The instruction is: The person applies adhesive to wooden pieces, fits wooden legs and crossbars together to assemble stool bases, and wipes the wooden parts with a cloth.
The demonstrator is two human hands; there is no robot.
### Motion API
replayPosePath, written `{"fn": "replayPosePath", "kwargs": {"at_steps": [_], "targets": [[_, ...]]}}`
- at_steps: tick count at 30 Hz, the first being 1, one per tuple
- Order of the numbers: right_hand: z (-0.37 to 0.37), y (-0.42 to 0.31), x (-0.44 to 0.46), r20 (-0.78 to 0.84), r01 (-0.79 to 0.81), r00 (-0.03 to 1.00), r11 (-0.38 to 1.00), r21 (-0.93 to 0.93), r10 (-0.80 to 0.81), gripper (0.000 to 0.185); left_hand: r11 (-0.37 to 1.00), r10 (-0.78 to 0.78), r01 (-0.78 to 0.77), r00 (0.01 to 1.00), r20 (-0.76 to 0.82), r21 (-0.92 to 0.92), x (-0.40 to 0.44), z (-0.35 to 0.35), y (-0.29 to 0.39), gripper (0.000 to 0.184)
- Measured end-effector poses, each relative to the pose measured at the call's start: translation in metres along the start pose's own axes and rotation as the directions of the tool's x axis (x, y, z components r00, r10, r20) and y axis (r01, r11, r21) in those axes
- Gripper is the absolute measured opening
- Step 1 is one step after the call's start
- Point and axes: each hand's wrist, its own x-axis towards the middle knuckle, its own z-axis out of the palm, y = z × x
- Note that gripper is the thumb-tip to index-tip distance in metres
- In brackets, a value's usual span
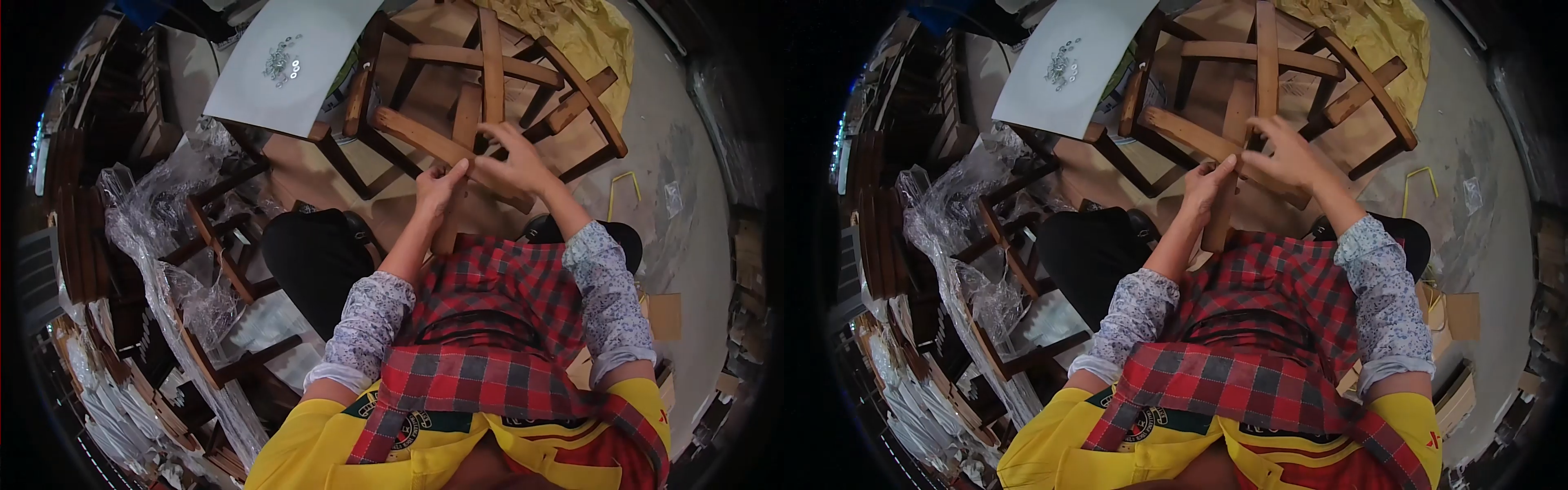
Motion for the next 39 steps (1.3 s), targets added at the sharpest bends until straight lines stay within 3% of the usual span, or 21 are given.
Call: {"fn": "replayPosePath", "kwargs": {"at_steps": [1, 3, 4, 5, 7, 8, 9, 12, 16, 18, 21, 25, 26, 29, 32, 36, 38, 39], "targets": [[0.004, 0.019, 0.011, -0.143, -0.171, 0.96, 0.91, 0.379, 0.24, 0.055, 1.0, 0.003, -0.003, 1.0, 0.004, 0.001, -0.002, 0.001, 0.003, 0.055], [-0.019, 0.055, 0.045, -0.157, -0.373, 0.81, 0.703, 0.606, 0.565, 0.06, 0.994, -0.088, 0.092, 0.994, -0.059, 0.06, -0.007, 0.004, 0.013, 0.051], [-0.029, 0.056, 0.057, -0.036, -0.387, 0.717, 0.441, 0.81, 0.696, 0.067, 0.994, -0.078, 0.082, 0.995, -0.056, 0.066, -0.002, 0.002, 0.01, 0.051], [-0.032, 0.063, 0.072, -0.044, -0.377, 0.72, 0.444, 0.813, 0.692, 0.067, 0.996, -0.072, 0.076, 0.993, -0.095, 0.038, 0.006, -0.001, 0.003, 0.05], [-0.034, 0.083, 0.098, 0.137, -0.341, 0.576, 0.085, 0.936, 0.806, 0.071, 0.998, -0.061, 0.063, 0.99, -0.127, 0.013, 0.013, -0.002, -0.002, 0.049], [-0.031, 0.088, 0.106, 0.189, -0.295, 0.644, 0.013, 0.955, 0.741, 0.07, 0.998, -0.07, 0.071, 0.991, -0.114, -0.002, 0.014, -0.004, -0.002, 0.049], [-0.03, 0.089, 0.116, 0.179, -0.286, 0.648, 0.018, 0.958, 0.741, 0.07, 0.997, -0.08, 0.078, 0.992, -0.101, -0.017, 0.016, -0.004, -0.003, 0.049], [-0.018, 0.103, 0.139, 0.281, -0.239, 0.691, -0.157, 0.958, 0.666, 0.055, 0.989, -0.089, 0.077, 0.992, -0.088, -0.127, 0.012, 0.002, 0.006, 0.049], [-0.003, 0.123, 0.151, 0.262, -0.173, 0.721, -0.2, 0.964, 0.641, 0.041, 0.987, -0.11, 0.096, 0.988, -0.104, -0.131, 0.007, 0.006, 0.015, 0.043], [-0.006, 0.126, 0.152, 0.143, -0.08, 0.72, -0.124, 0.989, 0.679, 0.039, 0.986, -0.153, 0.143, 0.979, -0.132, -0.08, 0.005, 0.008, 0.023, 0.041], [-0.018, 0.13, 0.157, 0.118, -0.025, 0.679, -0.137, 0.99, 0.725, 0.041, 0.994, -0.094, 0.085, 0.984, -0.154, -0.064, 0.012, 0.001, 0.013, 0.041], [-0.035, 0.143, 0.178, 0.095, 0.034, 0.666, -0.157, 0.987, 0.74, 0.041, 0.99, -0.138, 0.133, 0.973, -0.183, -0.039, 0.011, 0.001, 0.018, 0.042], [-0.036, 0.143, 0.185, 0.039, 0.097, 0.617, -0.125, 0.987, 0.786, 0.042, 0.99, -0.143, 0.143, 0.97, -0.195, -0.016, 0.011, 0.003, 0.02, 0.043], [-0.034, 0.173, 0.203, -0.075, 0.192, 0.6, -0.052, 0.98, 0.796, 0.044, 0.992, -0.122, 0.125, 0.972, -0.202, 0.0, 0.011, 0.005, 0.016, 0.043], [-0.039, 0.176, 0.21, -0.026, 0.122, 0.655, -0.071, 0.99, 0.755, 0.036, 0.994, -0.108, 0.111, 0.972, -0.209, 0.002, 0.011, 0.005, 0.021, 0.043], [-0.04, 0.145, 0.19, 0.083, 0.007, 0.673, -0.119, 0.993, 0.735, 0.041, 0.989, -0.097, 0.12, 0.964, -0.249, 0.081, 0.014, 0.002, 0.019, 0.045], [-0.037, 0.119, 0.162, 0.031, -0.122, 0.674, 0.07, 0.99, 0.738, 0.047, 0.996, -0.065, 0.079, 0.969, -0.239, 0.05, 0.012, 0.005, 0.021, 0.047], [-0.031, 0.109, 0.144, 0.007, -0.171, 0.727, 0.171, 0.97, 0.687, 0.051, 0.999, -0.031, 0.036, 0.973, -0.227, 0.019, 0.01, 0.007, 0.021, 0.049]]}}
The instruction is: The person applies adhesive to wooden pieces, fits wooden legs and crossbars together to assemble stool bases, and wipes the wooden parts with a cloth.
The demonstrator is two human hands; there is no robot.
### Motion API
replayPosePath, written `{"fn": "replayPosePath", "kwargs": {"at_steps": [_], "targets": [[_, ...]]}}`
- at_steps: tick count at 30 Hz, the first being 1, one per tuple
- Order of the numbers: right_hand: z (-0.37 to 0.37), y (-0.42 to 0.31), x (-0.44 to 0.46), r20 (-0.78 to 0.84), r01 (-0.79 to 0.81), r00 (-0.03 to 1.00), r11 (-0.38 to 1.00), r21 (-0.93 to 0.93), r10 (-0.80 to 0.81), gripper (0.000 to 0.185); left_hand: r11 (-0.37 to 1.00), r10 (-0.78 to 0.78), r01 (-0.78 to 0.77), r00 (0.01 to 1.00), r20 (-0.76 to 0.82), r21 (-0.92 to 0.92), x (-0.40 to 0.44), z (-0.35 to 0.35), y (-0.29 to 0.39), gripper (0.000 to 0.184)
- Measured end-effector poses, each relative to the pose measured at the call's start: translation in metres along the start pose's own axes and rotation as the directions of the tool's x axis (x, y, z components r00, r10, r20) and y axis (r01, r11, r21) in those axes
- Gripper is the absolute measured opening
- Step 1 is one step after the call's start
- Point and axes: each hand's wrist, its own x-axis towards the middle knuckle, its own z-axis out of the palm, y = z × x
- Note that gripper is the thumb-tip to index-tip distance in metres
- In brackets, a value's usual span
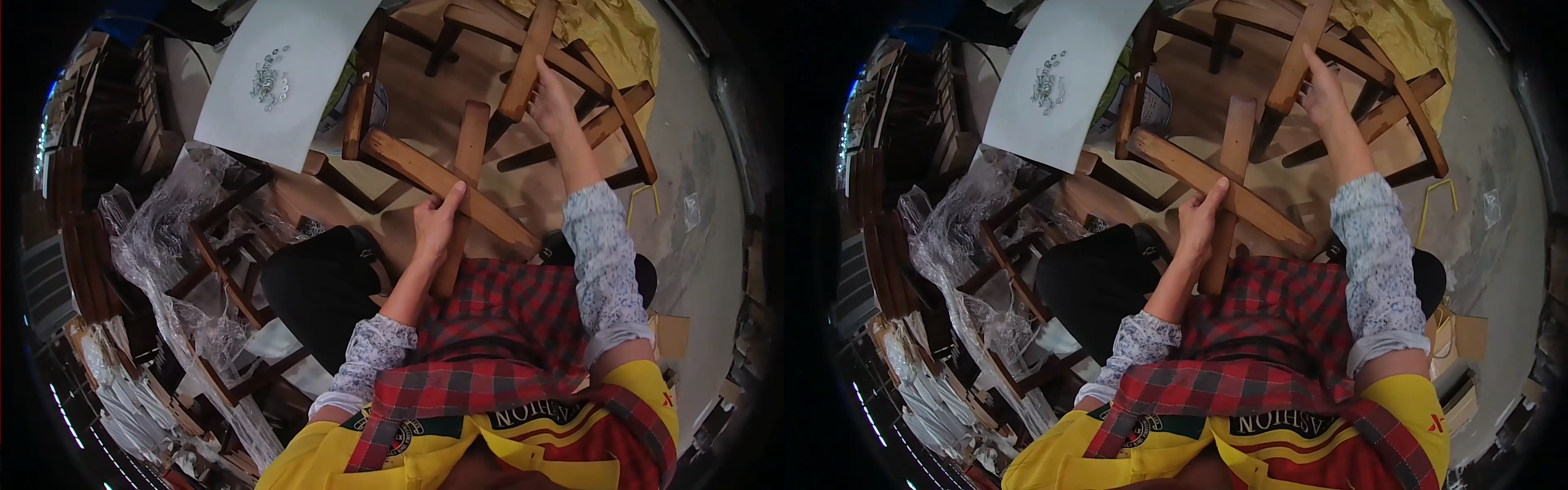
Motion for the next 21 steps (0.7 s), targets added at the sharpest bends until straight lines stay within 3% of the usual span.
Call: {"fn": "replayPosePath", "kwargs": {"at_steps": [1, 2, 3, 6, 8, 9, 11, 12, 14, 15, 17, 21], "targets": [[-0.006, 0.008, -0.022, 0.069, 0.043, 0.997, 0.993, -0.106, -0.036, 0.054, 1.0, -0.002, 0.002, 1.0, 0.003, 0.0, -0.002, 0.0, 0.001, 0.049], [-0.016, 0.021, -0.045, 0.028, 0.121, 0.992, 0.91, -0.398, -0.12, 0.058, 1.0, -0.017, 0.017, 1.0, 0.001, 0.019, -0.004, 0.0, 0.002, 0.049], [-0.026, 0.035, -0.068, 0.014, 0.17, 0.977, 0.737, -0.654, -0.213, 0.063, 0.999, -0.029, 0.029, 1.0, 0.0, 0.039, -0.006, 0.0, 0.004, 0.05], [-0.035, 0.053, -0.13, 0.088, 0.27, 0.951, 0.658, -0.703, -0.296, 0.076, 0.989, 0.016, -0.015, 1.0, -0.006, 0.15, -0.008, -0.002, -0.007, 0.049], [-0.028, 0.057, -0.153, 0.181, 0.243, 0.97, 0.581, -0.777, -0.163, 0.083, 0.99, 0.041, -0.043, 0.999, 0.016, 0.134, -0.008, -0.001, -0.016, 0.047], [-0.027, 0.059, -0.157, 0.175, 0.244, 0.969, 0.584, -0.774, -0.173, 0.083, 0.992, 0.061, -0.063, 0.998, 0.026, 0.112, -0.009, -0.001, -0.02, 0.046], [-0.027, 0.069, -0.163, 0.23, 0.229, 0.973, 0.278, -0.933, -0.026, 0.082, 0.99, 0.081, -0.083, 0.997, 0.019, 0.118, -0.003, -0.001, -0.025, 0.045], [-0.026, 0.07, -0.166, 0.232, 0.231, 0.972, 0.28, -0.932, -0.031, 0.082, 0.988, 0.098, -0.098, 0.995, 0.004, 0.119, -0.003, 0.0, -0.021, 0.043], [-0.024, 0.072, -0.172, 0.214, 0.148, 0.975, 0.559, -0.816, 0.054, 0.069, 0.992, 0.108, -0.11, 0.994, 0.026, 0.062, -0.001, 0.003, -0.015, 0.043], [-0.019, 0.065, -0.182, 0.219, 0.152, 0.974, 0.557, -0.816, 0.055, 0.069, 0.993, 0.116, -0.116, 0.992, 0.048, 0.005, -0.002, 0.005, -0.01, 0.042], [-0.007, 0.044, -0.208, 0.215, 0.17, 0.968, 0.294, -0.941, 0.129, 0.058, 0.991, 0.137, -0.136, 0.989, 0.058, -0.012, -0.003, 0.012, -0.008, 0.043], [-0.015, 0.038, -0.22, 0.329, 0.322, 0.944, 0.2, -0.926, 0.006, 0.054, 0.992, 0.124, -0.124, 0.988, 0.095, -0.001, -0.013, 0.016, -0.008, 0.041]]}}
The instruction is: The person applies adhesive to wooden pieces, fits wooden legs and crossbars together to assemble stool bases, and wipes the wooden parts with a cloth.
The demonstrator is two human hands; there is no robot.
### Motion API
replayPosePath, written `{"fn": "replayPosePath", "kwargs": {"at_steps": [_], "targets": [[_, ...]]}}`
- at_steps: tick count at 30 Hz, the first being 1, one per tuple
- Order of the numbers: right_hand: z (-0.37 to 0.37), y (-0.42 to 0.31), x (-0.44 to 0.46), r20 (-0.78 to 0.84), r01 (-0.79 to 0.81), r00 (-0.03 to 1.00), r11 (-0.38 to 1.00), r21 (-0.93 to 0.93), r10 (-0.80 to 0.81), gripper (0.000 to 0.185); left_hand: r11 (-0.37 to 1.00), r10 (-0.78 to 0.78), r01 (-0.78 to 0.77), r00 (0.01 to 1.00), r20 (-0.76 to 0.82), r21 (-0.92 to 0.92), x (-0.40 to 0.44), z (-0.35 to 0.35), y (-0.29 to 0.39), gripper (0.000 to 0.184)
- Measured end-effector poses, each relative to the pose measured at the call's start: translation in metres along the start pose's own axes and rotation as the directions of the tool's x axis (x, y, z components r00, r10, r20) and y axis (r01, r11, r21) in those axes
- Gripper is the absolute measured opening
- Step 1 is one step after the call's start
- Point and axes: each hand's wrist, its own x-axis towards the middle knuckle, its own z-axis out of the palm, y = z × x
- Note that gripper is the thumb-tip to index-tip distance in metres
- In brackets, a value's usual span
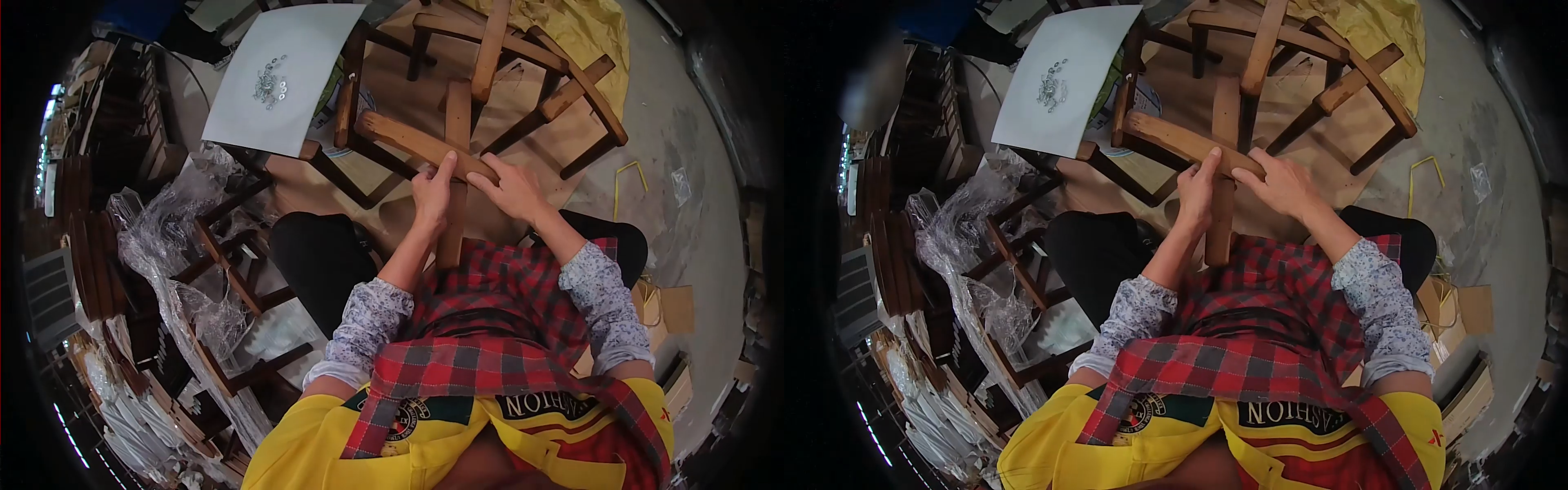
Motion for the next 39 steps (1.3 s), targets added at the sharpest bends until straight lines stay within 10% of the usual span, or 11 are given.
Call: {"fn": "replayPosePath", "kwargs": {"at_steps": [7, 26, 39], "targets": [[-0.016, -0.004, -0.045, -0.117, 0.084, 0.989, 0.994, -0.076, -0.092, 0.05, 0.968, -0.003, 0.061, 0.973, 0.232, -0.242, -0.057, -0.009, 0.009, 0.032], [-0.061, -0.015, -0.175, -0.11, -0.076, 0.989, 0.97, 0.23, 0.104, 0.053, 0.983, -0.169, 0.08, 0.758, 0.63, 0.167, -0.144, 0.0, 0.056, 0.034], [-0.019, 0.06, -0.141, -0.147, -0.25, 0.939, 0.91, 0.331, 0.312, 0.056, 0.954, -0.268, 0.075, 0.642, 0.718, 0.289, -0.027, 0.051, 0.006, 0.034]]}}
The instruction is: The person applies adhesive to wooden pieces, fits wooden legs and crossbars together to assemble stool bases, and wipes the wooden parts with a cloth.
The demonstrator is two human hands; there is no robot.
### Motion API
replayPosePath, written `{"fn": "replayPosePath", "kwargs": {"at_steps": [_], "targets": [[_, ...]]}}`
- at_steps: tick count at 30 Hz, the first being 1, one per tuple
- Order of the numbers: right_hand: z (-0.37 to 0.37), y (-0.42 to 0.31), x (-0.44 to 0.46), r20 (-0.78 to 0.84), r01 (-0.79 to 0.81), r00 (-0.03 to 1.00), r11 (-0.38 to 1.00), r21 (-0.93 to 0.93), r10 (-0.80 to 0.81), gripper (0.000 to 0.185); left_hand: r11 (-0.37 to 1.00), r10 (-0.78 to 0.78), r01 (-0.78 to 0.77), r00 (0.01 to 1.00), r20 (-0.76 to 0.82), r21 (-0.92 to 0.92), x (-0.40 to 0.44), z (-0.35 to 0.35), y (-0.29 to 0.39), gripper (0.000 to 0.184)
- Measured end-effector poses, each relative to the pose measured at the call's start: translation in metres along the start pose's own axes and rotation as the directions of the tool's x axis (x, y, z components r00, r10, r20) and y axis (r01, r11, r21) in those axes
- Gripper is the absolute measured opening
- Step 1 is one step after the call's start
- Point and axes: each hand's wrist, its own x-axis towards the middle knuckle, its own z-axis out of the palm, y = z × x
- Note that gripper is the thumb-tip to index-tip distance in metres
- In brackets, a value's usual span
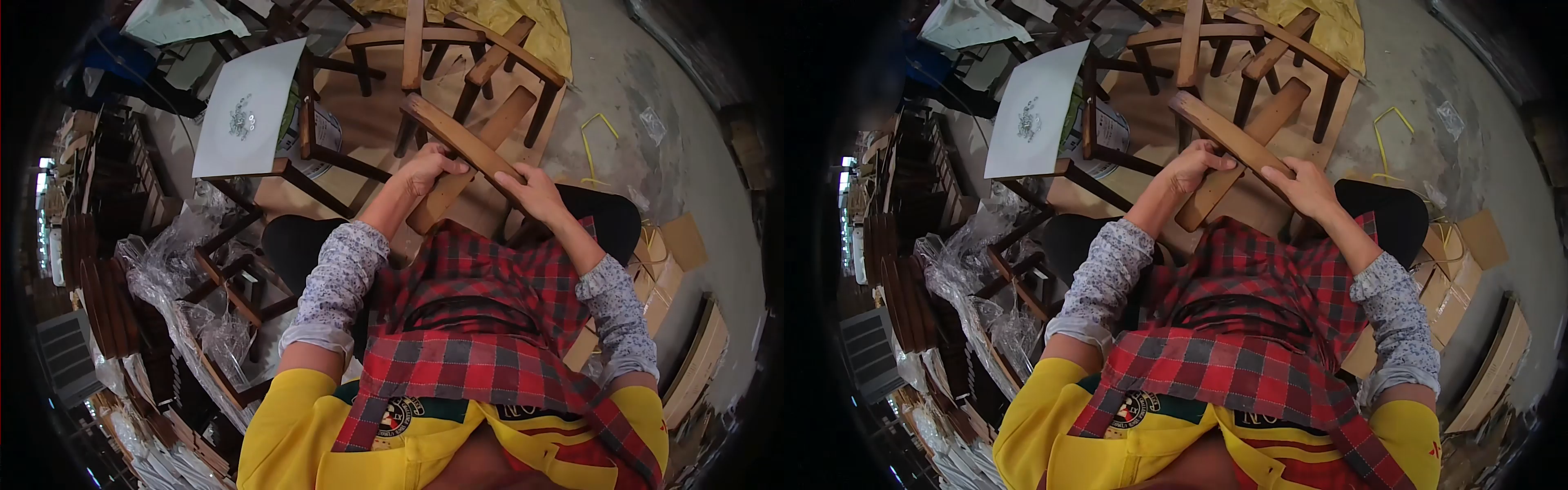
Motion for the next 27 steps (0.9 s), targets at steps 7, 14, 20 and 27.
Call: {"fn": "replayPosePath", "kwargs": {"at_steps": [7, 14, 20, 27], "targets": [[0.011, -0.009, 0.062, -0.008, -0.043, 0.999, 0.999, -0.011, 0.043, 0.054, 0.997, -0.051, 0.057, 0.994, 0.094, -0.061, 0.051, -0.045, 0.004, 0.041], [0.031, -0.018, 0.094, 0.013, -0.018, 1.0, 0.991, -0.136, 0.02, 0.053, 0.996, -0.035, 0.042, 0.996, 0.078, -0.082, 0.058, -0.079, -0.005, 0.048], [0.042, -0.007, 0.097, -0.006, -0.022, 1.0, 0.994, -0.109, 0.022, 0.049, 0.981, -0.118, 0.125, 0.991, 0.059, -0.151, 0.056, -0.087, -0.008, 0.047], [0.041, 0.008, 0.09, -0.028, -0.007, 1.0, 0.994, -0.11, 0.004, 0.047, 0.984, -0.037, 0.049, 0.996, 0.077, -0.17, 0.057, -0.082, -0.017, 0.043]]}}
